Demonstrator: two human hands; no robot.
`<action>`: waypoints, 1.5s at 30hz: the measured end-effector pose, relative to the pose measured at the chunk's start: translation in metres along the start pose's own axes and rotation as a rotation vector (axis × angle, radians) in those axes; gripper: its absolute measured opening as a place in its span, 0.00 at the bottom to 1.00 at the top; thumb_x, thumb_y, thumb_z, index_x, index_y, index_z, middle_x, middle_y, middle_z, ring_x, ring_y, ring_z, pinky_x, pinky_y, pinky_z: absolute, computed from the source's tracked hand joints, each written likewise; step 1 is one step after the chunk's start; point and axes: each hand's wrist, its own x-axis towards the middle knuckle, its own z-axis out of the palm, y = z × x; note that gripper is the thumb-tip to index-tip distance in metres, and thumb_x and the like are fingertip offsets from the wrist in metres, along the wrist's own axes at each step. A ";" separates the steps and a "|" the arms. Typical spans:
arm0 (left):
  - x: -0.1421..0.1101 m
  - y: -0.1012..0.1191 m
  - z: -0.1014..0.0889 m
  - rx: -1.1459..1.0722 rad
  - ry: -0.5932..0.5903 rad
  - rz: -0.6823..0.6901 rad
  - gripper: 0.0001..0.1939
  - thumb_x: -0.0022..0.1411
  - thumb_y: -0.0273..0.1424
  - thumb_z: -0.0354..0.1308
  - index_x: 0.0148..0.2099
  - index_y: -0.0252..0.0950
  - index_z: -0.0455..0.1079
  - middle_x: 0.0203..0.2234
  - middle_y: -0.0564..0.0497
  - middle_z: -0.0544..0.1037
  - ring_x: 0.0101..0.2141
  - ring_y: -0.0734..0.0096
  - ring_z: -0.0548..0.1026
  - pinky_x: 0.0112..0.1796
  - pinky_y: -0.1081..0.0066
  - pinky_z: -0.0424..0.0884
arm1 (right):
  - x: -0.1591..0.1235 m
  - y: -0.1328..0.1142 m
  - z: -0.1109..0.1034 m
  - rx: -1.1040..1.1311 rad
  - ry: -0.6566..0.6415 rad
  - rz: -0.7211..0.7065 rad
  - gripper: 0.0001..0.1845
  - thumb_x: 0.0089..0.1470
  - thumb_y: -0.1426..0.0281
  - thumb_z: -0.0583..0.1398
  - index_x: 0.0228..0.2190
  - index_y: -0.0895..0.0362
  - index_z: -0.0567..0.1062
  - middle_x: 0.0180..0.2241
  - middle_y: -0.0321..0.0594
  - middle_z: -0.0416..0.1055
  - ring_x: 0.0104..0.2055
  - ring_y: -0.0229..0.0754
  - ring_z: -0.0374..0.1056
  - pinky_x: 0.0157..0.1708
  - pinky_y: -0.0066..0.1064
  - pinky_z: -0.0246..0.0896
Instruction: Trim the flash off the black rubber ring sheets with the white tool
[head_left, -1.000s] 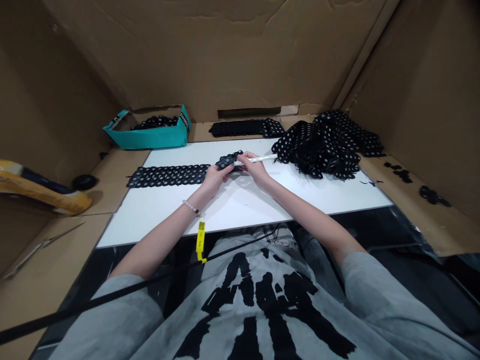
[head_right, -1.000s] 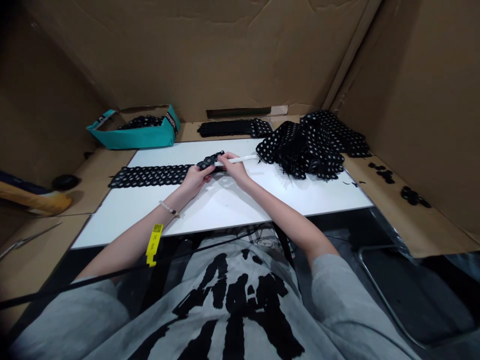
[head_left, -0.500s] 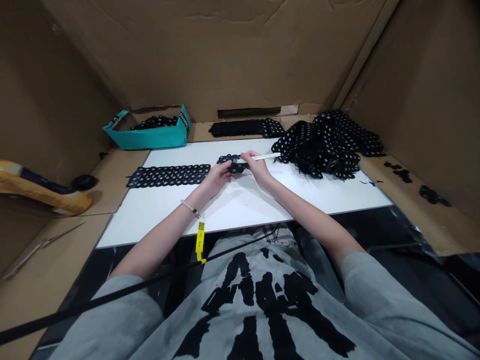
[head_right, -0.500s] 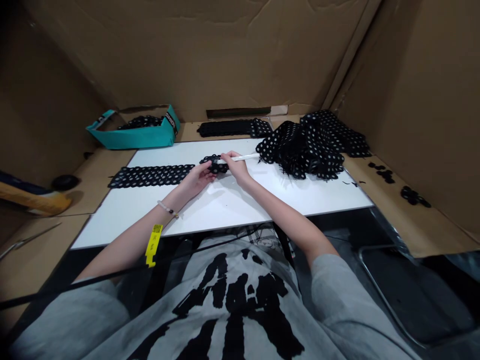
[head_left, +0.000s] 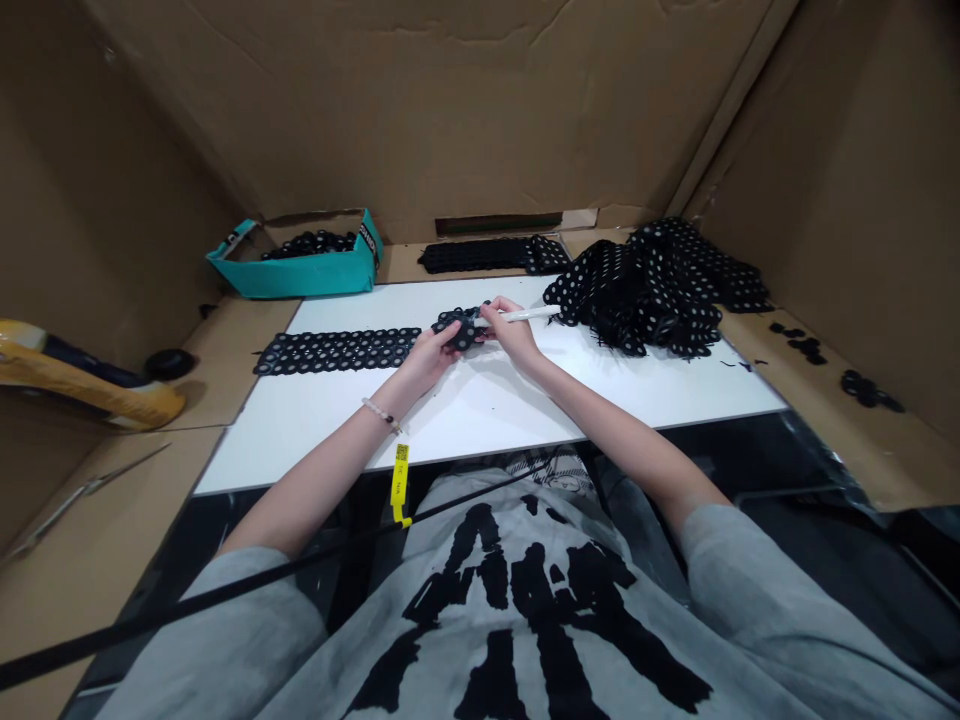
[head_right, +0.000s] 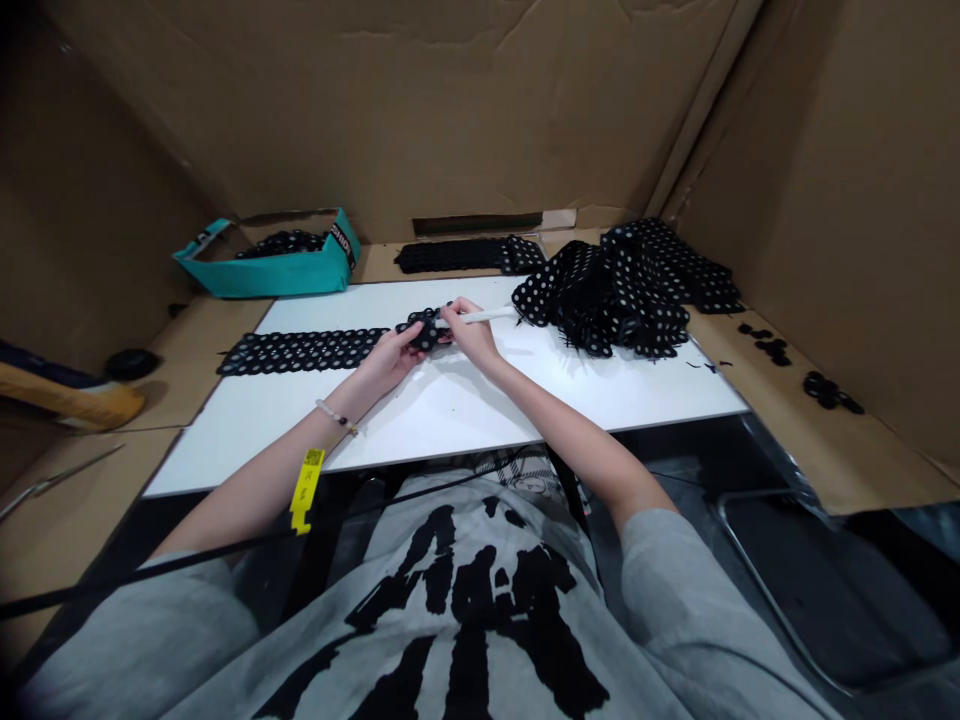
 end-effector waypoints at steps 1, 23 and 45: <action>0.000 0.000 0.000 0.005 0.002 0.000 0.10 0.53 0.28 0.71 0.35 0.32 0.74 0.26 0.49 0.79 0.24 0.75 0.72 0.24 0.75 0.66 | 0.000 0.000 0.000 -0.008 0.005 -0.008 0.19 0.48 0.53 0.63 0.23 0.53 0.64 0.24 0.32 0.63 0.28 0.37 0.62 0.31 0.34 0.70; -0.001 -0.001 -0.002 0.029 -0.074 0.009 0.10 0.53 0.28 0.72 0.36 0.30 0.76 0.28 0.49 0.79 0.26 0.76 0.72 0.25 0.76 0.63 | -0.001 0.009 -0.003 -0.280 0.008 -0.147 0.13 0.52 0.62 0.60 0.22 0.53 0.64 0.23 0.31 0.63 0.30 0.39 0.60 0.35 0.31 0.58; -0.008 0.006 0.006 -0.020 -0.040 -0.051 0.08 0.53 0.27 0.70 0.32 0.31 0.74 0.24 0.49 0.77 0.24 0.76 0.70 0.25 0.75 0.64 | 0.002 0.000 -0.002 -0.145 0.060 -0.109 0.14 0.52 0.61 0.60 0.20 0.54 0.66 0.23 0.32 0.64 0.31 0.39 0.60 0.35 0.30 0.55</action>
